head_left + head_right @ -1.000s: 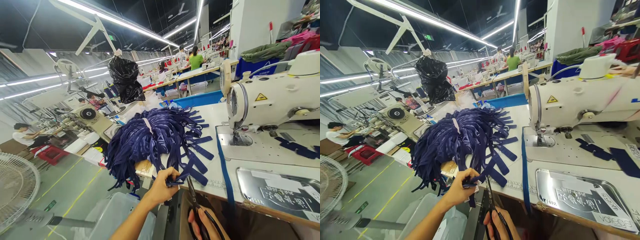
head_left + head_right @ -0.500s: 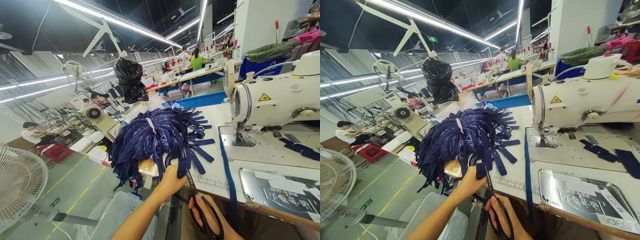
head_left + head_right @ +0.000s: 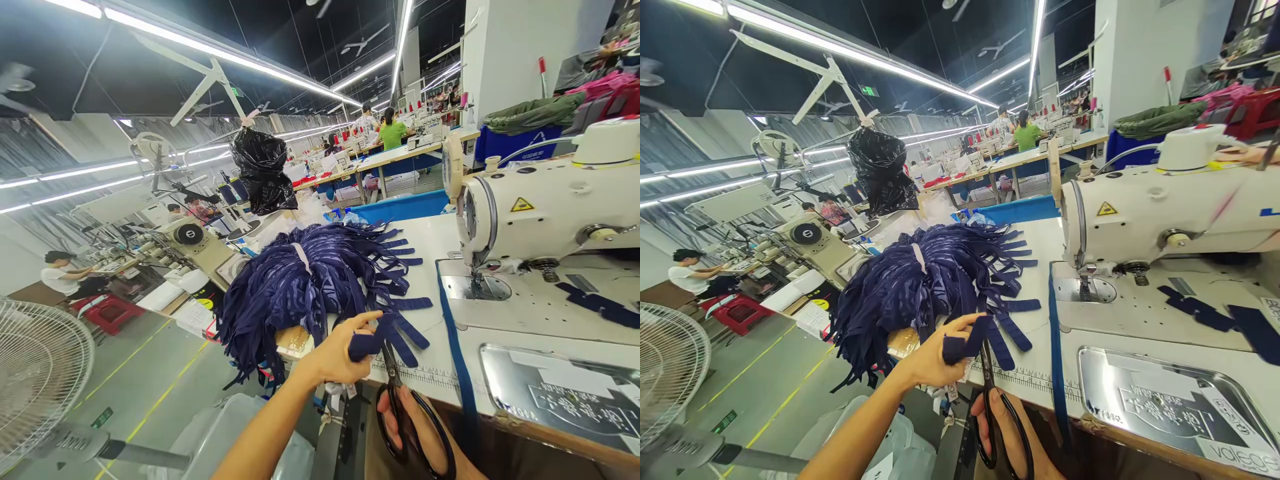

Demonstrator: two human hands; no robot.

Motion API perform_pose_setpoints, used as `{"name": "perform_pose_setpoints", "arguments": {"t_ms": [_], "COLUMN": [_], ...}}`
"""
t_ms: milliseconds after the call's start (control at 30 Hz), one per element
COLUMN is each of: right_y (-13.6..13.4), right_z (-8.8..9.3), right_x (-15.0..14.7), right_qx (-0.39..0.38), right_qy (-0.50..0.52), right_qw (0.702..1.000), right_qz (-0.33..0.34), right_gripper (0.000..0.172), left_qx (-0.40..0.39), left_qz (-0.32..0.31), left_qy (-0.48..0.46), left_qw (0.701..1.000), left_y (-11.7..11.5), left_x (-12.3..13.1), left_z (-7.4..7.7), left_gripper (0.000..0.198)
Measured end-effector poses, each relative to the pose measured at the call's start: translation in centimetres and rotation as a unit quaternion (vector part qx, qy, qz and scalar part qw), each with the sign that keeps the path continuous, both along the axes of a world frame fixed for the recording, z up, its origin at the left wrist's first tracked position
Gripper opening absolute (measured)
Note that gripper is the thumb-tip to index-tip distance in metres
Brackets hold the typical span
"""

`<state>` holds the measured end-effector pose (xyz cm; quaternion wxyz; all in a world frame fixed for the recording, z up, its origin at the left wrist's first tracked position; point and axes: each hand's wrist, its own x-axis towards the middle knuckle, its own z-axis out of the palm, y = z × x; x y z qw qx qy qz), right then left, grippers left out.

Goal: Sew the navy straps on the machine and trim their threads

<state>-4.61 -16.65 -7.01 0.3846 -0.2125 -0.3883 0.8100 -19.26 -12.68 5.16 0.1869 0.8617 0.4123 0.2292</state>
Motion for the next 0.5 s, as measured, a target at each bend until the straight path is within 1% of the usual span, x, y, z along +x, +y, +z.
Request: {"name": "perform_pose_setpoints", "arguments": {"t_ms": [67,100,133,200,300,333,433,467,500], "right_y": [-0.4,-0.8,-1.3,-2.9,-5.6,-6.3,-7.4,-7.5,-7.4], "right_z": [-0.4,-0.8,-1.3,-2.6,-4.2,-4.5,-4.5,-4.4,-4.4], "right_x": [0.4,0.8,1.3,2.3,4.1,4.6,5.7,5.8,5.9], "right_qx": [0.039,0.066,0.094,0.135,0.147,0.148,0.152,0.151,0.142], "right_qy": [-0.047,-0.078,-0.108,-0.155,-0.193,-0.204,-0.21,-0.204,-0.196], "right_qw": [0.998,0.995,0.99,0.979,0.97,0.968,0.961,0.961,0.964], "right_qz": [-0.008,-0.012,-0.013,-0.014,-0.008,0.007,0.092,0.109,0.108], "right_gripper": [0.056,0.055,0.055,0.055,0.06,0.061,0.063,0.063,0.061], "left_qx": [-0.085,-0.115,-0.139,-0.175,-0.212,-0.225,-0.267,-0.274,-0.27], "left_qz": [0.005,0.016,0.03,0.06,0.081,0.084,0.074,0.067,0.06], "left_qy": [-0.025,-0.04,-0.056,-0.096,-0.159,-0.179,-0.225,-0.225,-0.215], "left_qw": [0.996,0.992,0.988,0.978,0.961,0.954,0.934,0.933,0.937], "left_y": [-0.1,-0.5,-1.0,-2.8,-6.4,-7.7,-11.1,-12.0,-12.7], "left_x": [0.0,0.0,-0.1,-0.3,-0.7,-0.8,-0.8,-0.7,-0.6], "left_z": [-0.4,-0.7,-1.1,-1.7,-2.4,-2.6,-2.5,-2.3,-2.0], "left_gripper": [0.051,0.052,0.049,0.035,0.01,0.004,0.012,0.012,0.01]}}
